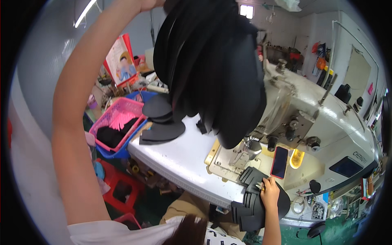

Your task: The person is using an industrial sewing machine to stitch together pieces of black shoe material.

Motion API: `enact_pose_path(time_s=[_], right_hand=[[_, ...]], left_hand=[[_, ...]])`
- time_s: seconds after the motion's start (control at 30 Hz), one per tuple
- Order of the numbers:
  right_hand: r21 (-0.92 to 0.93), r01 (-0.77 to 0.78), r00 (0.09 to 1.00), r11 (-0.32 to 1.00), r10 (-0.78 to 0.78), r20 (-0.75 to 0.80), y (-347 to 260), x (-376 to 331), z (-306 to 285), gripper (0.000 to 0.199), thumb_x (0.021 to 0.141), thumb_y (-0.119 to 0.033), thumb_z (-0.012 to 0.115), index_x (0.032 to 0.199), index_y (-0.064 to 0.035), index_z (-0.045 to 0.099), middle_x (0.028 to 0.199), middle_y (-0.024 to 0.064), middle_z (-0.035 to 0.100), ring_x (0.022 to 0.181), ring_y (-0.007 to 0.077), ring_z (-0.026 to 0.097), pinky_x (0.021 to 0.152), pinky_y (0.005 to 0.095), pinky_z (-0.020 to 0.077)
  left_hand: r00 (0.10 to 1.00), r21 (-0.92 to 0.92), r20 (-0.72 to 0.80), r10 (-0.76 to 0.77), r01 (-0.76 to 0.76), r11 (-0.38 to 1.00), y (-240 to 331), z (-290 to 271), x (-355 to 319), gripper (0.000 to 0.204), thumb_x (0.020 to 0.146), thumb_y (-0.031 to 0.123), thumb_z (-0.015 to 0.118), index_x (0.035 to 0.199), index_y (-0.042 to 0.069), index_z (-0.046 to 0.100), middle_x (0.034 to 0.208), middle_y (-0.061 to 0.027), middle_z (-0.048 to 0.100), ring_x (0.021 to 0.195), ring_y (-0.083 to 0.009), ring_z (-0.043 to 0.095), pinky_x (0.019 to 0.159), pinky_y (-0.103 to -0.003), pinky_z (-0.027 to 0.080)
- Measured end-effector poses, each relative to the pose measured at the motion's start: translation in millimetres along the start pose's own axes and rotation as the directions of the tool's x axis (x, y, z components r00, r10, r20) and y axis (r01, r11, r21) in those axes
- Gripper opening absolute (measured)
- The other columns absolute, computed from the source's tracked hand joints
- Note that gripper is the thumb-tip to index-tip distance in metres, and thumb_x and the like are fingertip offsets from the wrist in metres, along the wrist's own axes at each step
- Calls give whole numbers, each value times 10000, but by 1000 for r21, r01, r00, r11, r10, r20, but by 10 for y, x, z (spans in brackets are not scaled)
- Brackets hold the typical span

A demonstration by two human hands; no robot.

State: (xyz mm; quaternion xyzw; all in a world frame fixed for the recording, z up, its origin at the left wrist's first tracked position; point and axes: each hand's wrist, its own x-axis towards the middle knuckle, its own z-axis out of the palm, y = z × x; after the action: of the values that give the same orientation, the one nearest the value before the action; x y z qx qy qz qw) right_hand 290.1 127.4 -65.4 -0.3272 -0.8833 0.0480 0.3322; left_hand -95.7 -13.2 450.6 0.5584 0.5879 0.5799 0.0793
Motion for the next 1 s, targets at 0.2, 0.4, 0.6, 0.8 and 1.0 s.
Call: enact_pose_path(time_s=[0.2, 0.4, 0.6, 0.8, 1.0], right_hand=[[-46, -14, 1000, 999, 14, -3, 33, -24, -25, 261, 709, 42, 666, 962, -10, 637, 920, 121, 569, 785, 312, 622, 663, 393, 501], [-5, -18, 1000, 1000, 17, -20, 27, -16, -25, 203, 703, 61, 668, 860, -18, 565, 902, 116, 560, 740, 321, 612, 624, 400, 487], [26, -44, 999, 999, 44, 12, 38, -2, 1, 235, 669, 87, 662, 839, -14, 535, 872, 115, 540, 715, 324, 598, 616, 403, 478], [7, -30, 999, 1000, 31, -25, 0, 25, 0, 196, 704, 65, 654, 850, -17, 553, 863, 116, 542, 704, 327, 593, 609, 400, 472], [-13, -80, 997, 997, 80, -22, 22, 34, 1, 160, 726, 43, 653, 846, -17, 565, 853, 117, 548, 690, 330, 590, 604, 398, 470]], left_hand=[[979, 48, 37, 198, -200, 979, -131, 196, -165, 363, 950, 379, 549, 1067, 38, 586, 1003, -85, 637, 900, -163, 595, 817, -308, 484], [987, 145, 18, 157, -158, 977, -1631, -411, -199, 345, 882, 281, 630, 1099, 14, 611, 1042, -101, 649, 948, -186, 616, 842, -313, 496], [872, 861, 218, -438, 39, 507, -4421, -204, -1776, 426, 717, 322, 745, 1020, 31, 672, 924, -170, 669, 890, -305, 653, 843, -377, 504], [948, 832, 169, -268, 8, 554, -4857, 440, -2434, 405, 780, 130, 665, 1170, 55, 582, 1217, -146, 554, 1101, -361, 533, 927, -426, 459], [832, 847, 477, -284, -348, 402, -4624, 790, -1611, 396, 768, -1, 583, 1156, 82, 579, 1226, -109, 556, 1123, -322, 512, 903, -387, 466]])
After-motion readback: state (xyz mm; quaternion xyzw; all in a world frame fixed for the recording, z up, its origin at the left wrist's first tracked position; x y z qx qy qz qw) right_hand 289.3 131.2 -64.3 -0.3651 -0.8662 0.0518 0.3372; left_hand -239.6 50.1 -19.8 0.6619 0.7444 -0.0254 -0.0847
